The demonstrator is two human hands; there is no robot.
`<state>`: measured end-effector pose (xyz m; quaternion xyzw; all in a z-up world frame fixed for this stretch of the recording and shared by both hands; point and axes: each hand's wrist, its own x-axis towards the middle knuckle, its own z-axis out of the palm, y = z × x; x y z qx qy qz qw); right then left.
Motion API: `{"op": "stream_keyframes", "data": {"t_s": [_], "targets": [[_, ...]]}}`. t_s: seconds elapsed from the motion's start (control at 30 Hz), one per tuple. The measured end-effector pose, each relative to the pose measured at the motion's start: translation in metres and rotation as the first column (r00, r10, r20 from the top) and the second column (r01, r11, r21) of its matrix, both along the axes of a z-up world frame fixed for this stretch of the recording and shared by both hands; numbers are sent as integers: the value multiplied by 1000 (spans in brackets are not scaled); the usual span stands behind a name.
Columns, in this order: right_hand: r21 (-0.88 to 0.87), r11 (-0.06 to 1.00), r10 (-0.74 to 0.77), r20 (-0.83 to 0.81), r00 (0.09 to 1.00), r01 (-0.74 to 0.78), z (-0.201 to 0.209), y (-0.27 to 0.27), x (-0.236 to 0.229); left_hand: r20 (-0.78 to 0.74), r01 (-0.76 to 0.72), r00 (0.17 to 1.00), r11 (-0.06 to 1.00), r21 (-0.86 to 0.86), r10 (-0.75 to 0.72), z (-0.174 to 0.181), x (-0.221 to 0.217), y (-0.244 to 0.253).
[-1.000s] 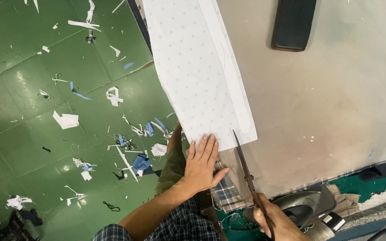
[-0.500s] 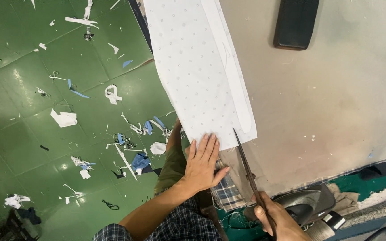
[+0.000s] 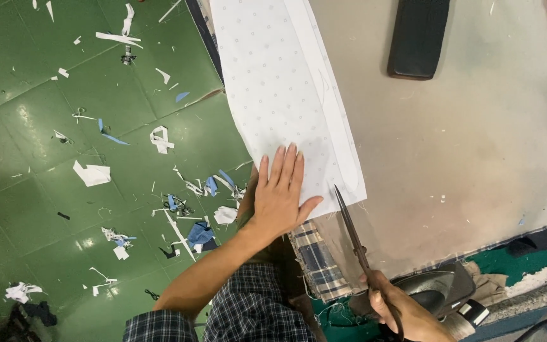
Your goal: The person cuts a large piece of white patterned fabric into strips using shears on a work table. After cutting, the person uses an iron to press the fabric pieces flat.
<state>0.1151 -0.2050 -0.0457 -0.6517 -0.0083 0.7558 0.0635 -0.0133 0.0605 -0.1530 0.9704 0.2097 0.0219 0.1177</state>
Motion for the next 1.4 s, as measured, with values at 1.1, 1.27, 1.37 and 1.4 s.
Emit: {"op": "stream_keyframes", "data": {"t_s": [1.1,1.27,1.37,1.4], "targets": [[217,975,2,164,986,-38,-48,20,-1,-27,-6,1000,999,-48,5,-16,23,27],[305,950,-96,59,994,74,-46,16,8,-16,-4,1000,997,-74,3,-14,23,29],[235,972,-34,7,999,31,-35,38,17,44,-2,999,996,-86,6,-15,21,29],[290,957,12,52,999,-26,-39,42,16,46,2,999,996,-90,2,-15,20,29]]}}
